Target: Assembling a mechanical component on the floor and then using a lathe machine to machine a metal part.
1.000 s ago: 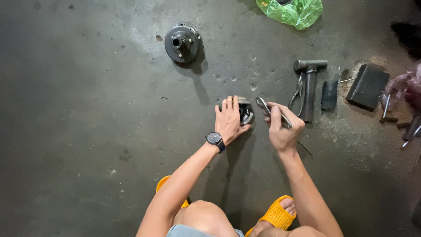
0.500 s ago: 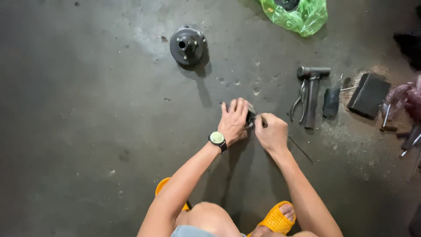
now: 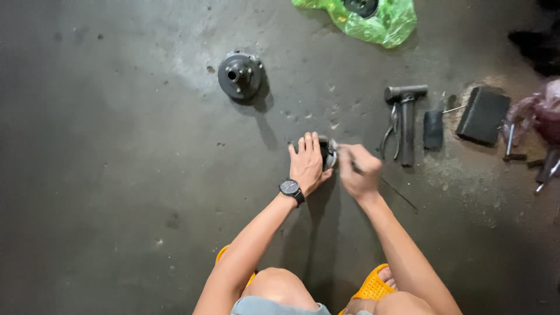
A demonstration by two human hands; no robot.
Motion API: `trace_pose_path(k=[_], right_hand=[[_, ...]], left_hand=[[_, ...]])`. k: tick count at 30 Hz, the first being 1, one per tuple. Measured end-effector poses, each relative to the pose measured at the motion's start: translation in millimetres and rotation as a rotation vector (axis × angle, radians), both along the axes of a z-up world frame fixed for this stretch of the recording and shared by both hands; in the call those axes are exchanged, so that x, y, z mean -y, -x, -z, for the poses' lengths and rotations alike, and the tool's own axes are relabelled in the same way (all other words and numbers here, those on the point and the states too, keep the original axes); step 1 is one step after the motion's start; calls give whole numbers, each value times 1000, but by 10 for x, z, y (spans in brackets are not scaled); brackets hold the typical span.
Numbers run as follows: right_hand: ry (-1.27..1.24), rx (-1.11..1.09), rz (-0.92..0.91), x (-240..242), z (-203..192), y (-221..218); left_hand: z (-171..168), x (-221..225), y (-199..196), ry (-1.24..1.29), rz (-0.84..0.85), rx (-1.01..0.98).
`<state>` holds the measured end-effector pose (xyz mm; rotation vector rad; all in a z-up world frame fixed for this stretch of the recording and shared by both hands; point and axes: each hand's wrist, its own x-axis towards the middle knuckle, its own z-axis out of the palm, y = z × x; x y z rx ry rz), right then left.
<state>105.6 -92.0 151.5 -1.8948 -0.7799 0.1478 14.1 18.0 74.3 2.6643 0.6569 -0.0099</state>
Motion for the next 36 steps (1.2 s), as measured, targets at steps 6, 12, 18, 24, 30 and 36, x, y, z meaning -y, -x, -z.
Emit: trace_pose_path(k=[6,12,18,24,30,36], right_hand=[[261,-179,102,21,-174,-323],[775,-168,391,855,601,-1426],[775,27,448,1124,720,-1659],[553,243,446,1310,1167,-2025],[856,-104,366,1163,1163,-2177],[836,-57,361,1115,1021,-2079]], left_hand=[[-63,-130,-62,65,112,-164],[-68,-319,132,-146,303,-234],[-162,-278,25,1,218,-224],[-154,-255,-2,-49,235,-229],[288,-266,87,-112,246,-45],[-131,-336,-61,36,253,-275]])
